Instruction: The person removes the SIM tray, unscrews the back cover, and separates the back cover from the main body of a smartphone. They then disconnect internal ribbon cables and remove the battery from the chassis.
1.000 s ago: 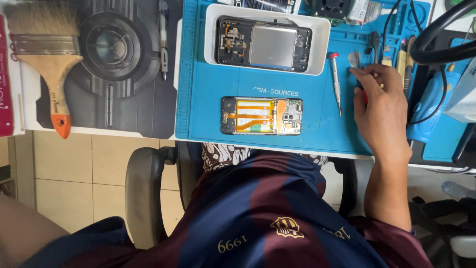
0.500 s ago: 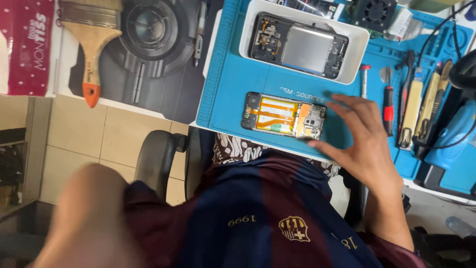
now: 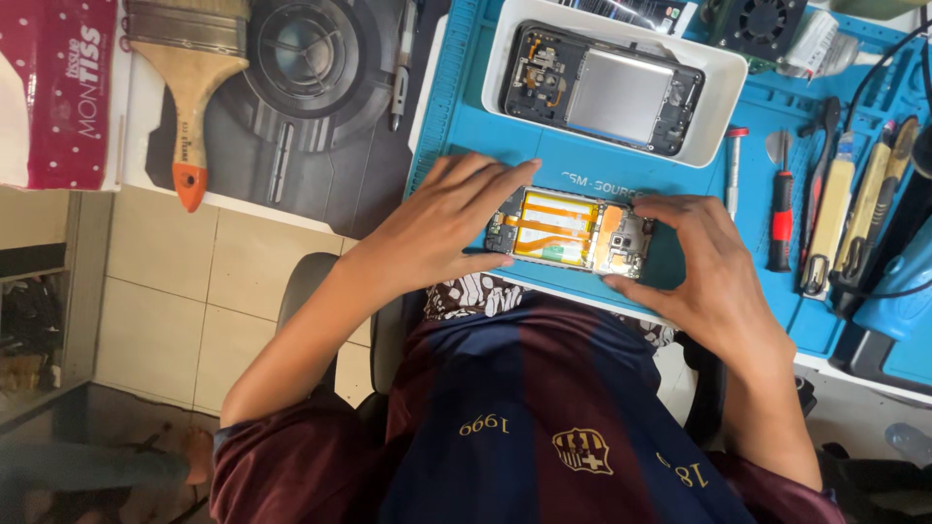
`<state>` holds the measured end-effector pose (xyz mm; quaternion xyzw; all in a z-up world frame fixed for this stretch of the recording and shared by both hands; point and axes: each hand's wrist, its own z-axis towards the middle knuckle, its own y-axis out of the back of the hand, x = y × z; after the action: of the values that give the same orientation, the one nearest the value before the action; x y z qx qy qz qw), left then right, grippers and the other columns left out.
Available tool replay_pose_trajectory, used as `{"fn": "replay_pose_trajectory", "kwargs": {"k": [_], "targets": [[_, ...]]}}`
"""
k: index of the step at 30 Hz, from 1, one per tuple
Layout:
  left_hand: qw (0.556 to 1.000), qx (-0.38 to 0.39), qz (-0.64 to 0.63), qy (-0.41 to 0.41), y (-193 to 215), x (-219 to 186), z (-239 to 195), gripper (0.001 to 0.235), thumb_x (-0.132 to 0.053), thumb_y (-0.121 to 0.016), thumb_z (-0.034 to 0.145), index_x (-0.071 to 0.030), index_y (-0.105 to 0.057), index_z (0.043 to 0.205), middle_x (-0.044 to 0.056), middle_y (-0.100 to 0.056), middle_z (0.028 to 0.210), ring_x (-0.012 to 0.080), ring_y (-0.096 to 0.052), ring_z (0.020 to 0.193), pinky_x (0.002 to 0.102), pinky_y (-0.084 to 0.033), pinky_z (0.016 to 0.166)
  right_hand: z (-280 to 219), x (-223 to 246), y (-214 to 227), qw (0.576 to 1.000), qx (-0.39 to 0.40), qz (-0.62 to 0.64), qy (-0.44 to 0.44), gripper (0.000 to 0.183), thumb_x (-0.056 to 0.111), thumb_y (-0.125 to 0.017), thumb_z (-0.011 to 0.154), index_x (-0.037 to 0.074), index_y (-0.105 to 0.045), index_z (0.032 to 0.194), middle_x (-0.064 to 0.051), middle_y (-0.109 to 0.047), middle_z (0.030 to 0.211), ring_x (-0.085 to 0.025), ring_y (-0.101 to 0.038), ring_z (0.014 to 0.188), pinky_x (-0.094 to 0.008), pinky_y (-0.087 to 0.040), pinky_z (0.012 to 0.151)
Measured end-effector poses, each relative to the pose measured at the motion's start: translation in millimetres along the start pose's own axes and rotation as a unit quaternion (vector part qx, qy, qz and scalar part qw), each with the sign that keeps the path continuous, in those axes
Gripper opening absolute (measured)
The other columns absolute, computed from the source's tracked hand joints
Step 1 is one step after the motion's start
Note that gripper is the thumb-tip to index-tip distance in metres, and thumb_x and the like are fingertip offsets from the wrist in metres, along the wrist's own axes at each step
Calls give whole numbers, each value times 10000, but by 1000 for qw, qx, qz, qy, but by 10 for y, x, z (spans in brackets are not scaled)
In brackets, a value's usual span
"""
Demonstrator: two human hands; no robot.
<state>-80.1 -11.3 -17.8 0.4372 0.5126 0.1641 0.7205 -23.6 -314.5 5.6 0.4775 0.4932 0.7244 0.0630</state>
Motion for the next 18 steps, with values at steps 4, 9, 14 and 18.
{"fn": "replay_pose_trajectory", "kwargs": {"k": [4, 9, 14, 18], "targets": [[999, 3, -32, -6, 9, 0, 72, 1047, -282, -911, 717, 16, -333, 1538, 161, -566, 1318, 323, -489, 1264, 474, -388, 1122, -27, -83, -49, 1000, -14, 17, 14, 686, 215, -930, 674, 25, -562, 1222, -144, -664, 1286, -344, -615, 1225, -448, -522, 1036], [991, 49, -108, 60, 45, -67, 130, 1064, -185, -898, 708, -54, -283, 1565, 167, -427, 1438, 344, -538, 1183, 455, -478, 1063, -58, -193, -99, 997, -42, 23, 62, 729, 217, -939, 707, 45, -492, 1256, -181, -631, 1312, -355, -643, 1217, -451, -576, 967], [988, 47, -141, 41, 38, -100, 161, 1110, -161, -892, 787, -87, -192, 1647, 154, -315, 1506, 363, -600, 1252, 457, -525, 1046, -64, -245, -100, 992, -50, 90, 77, 713, 108, -922, 770, 40, -458, 1308, -209, -579, 1387, -330, -649, 1229, -351, -644, 861], [980, 38, -193, 37, 58, -83, 176, 1057, -238, -900, 768, -98, -268, 1604, 207, -493, 1406, 397, -627, 1202, 459, -530, 987, -20, -197, -18, 988, -51, 112, 96, 707, 60, -907, 781, 43, -450, 1320, -224, -553, 1430, -333, -637, 1273, -331, -657, 856]]}}
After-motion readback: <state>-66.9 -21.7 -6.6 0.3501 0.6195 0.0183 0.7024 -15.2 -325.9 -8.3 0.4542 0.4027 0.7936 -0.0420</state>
